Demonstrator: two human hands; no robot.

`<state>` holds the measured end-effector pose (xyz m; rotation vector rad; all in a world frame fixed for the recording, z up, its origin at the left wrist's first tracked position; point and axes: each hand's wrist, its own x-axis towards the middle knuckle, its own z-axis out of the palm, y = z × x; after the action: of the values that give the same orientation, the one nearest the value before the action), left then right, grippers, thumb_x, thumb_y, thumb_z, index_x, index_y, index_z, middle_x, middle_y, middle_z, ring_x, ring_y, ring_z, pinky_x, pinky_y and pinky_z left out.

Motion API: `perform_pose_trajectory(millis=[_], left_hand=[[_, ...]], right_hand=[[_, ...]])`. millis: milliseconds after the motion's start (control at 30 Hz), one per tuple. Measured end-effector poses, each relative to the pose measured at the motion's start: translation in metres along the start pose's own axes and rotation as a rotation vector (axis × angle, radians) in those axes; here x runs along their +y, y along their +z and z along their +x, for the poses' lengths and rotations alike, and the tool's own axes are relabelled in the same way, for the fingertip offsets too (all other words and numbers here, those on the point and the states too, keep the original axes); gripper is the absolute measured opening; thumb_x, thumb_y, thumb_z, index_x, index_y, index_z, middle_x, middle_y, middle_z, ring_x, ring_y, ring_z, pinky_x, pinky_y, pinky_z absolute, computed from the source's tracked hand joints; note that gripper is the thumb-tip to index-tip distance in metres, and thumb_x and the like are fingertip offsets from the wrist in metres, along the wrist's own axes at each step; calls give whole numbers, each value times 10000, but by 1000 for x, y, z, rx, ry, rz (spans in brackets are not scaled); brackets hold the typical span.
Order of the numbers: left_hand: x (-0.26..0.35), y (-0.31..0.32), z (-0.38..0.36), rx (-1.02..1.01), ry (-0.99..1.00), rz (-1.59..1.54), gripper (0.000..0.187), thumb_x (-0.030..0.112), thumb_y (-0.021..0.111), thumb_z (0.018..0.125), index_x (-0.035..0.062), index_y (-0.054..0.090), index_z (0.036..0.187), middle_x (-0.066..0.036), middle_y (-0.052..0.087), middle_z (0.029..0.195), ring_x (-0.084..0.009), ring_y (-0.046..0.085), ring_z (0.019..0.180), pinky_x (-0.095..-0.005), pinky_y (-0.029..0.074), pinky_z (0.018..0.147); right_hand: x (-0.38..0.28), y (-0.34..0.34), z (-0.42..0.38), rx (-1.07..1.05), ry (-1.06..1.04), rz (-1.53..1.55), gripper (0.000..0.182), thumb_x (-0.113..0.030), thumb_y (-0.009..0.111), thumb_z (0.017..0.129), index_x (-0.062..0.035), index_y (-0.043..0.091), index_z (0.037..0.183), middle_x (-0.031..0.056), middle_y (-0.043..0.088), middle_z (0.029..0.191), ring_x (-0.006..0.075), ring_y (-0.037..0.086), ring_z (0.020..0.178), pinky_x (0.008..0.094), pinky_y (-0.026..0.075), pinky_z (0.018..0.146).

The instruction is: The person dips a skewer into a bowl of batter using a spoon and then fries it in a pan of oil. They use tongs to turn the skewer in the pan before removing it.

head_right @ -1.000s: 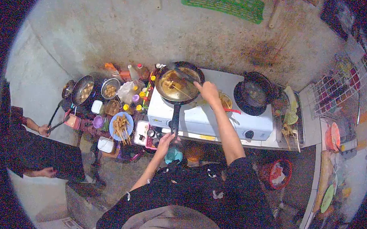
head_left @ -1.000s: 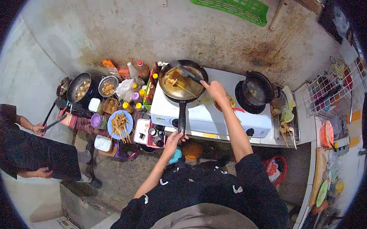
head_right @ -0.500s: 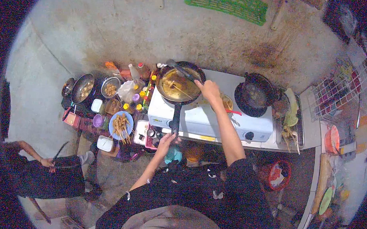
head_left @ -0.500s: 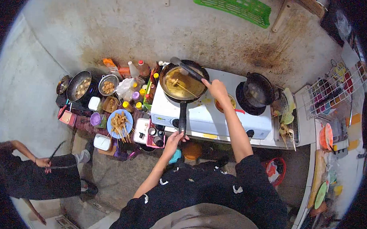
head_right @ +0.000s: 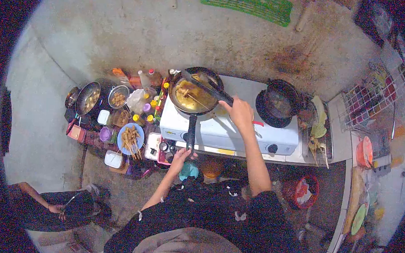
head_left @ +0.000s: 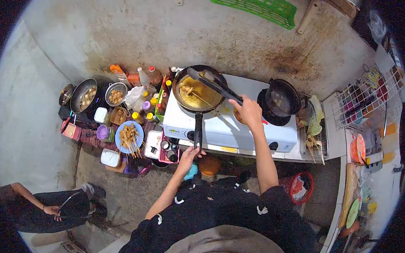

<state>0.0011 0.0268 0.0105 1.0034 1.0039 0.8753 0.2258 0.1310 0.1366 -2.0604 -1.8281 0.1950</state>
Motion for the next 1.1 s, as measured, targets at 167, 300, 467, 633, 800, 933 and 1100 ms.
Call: perform_pose_trajectory(millis=[167, 300, 467, 633, 800, 933, 1100], left_hand=[[-10, 1, 1, 23, -17, -49, 199, 180, 406, 851, 10, 492, 908, -91, 585, 830, -115, 492, 720, -243, 386, 701], [-14, 0, 2, 22, 6, -53, 186, 175, 406, 852, 14, 490, 892, -96, 586, 838, -111, 498, 724, -240, 390, 700], [-22, -2, 1, 20, -12, -39, 191, 173, 396, 853, 17, 485, 917, -98, 586, 851, -112, 499, 723, -241, 389, 700], [-39, -11, 8, -37, -93, -143, 381, 286, 252, 846, 8, 474, 985, -120, 581, 904, -131, 505, 734, -255, 383, 707], [-77, -43, 36, 75, -86, 113, 378, 283, 294, 844, -14, 522, 899, -123, 592, 804, -165, 554, 645, -258, 422, 593], [-73, -44, 62, 221, -94, 690, 378, 330, 361, 826, 3, 550, 846, -176, 583, 757, -246, 574, 699, -320, 435, 617], [-81, -44, 79, 296, -56, 1049, 407, 380, 384, 812, 14, 561, 833, -207, 572, 776, -343, 556, 757, -388, 440, 642]], right_hand=[[13, 5, -16, 99, -16, 20, 450, -455, 543, 708, -30, 557, 854, 169, 580, 705, 319, 565, 689, 404, 432, 611], [18, 5, -24, 160, -40, 86, 388, -392, 583, 696, -50, 563, 878, 146, 580, 755, 300, 558, 723, 382, 429, 620], [29, 15, -27, 183, -59, 117, 386, -393, 589, 689, -73, 570, 903, 132, 584, 746, 303, 558, 715, 380, 431, 612], [36, 20, -30, 97, 13, 82, 439, -424, 592, 678, -93, 570, 966, 147, 593, 723, 316, 568, 691, 385, 437, 598], [45, 28, -33, 59, 79, 194, 508, -487, 557, 685, -76, 562, 983, 175, 589, 802, 319, 567, 754, 379, 439, 644], [47, 35, -38, 13, 149, 344, 576, -509, 514, 712, -15, 534, 1008, 208, 563, 912, 327, 537, 870, 359, 410, 753], [51, 41, -45, -40, 208, 459, 595, -502, 507, 722, -1, 510, 1044, 228, 537, 968, 327, 510, 933, 345, 378, 810]])
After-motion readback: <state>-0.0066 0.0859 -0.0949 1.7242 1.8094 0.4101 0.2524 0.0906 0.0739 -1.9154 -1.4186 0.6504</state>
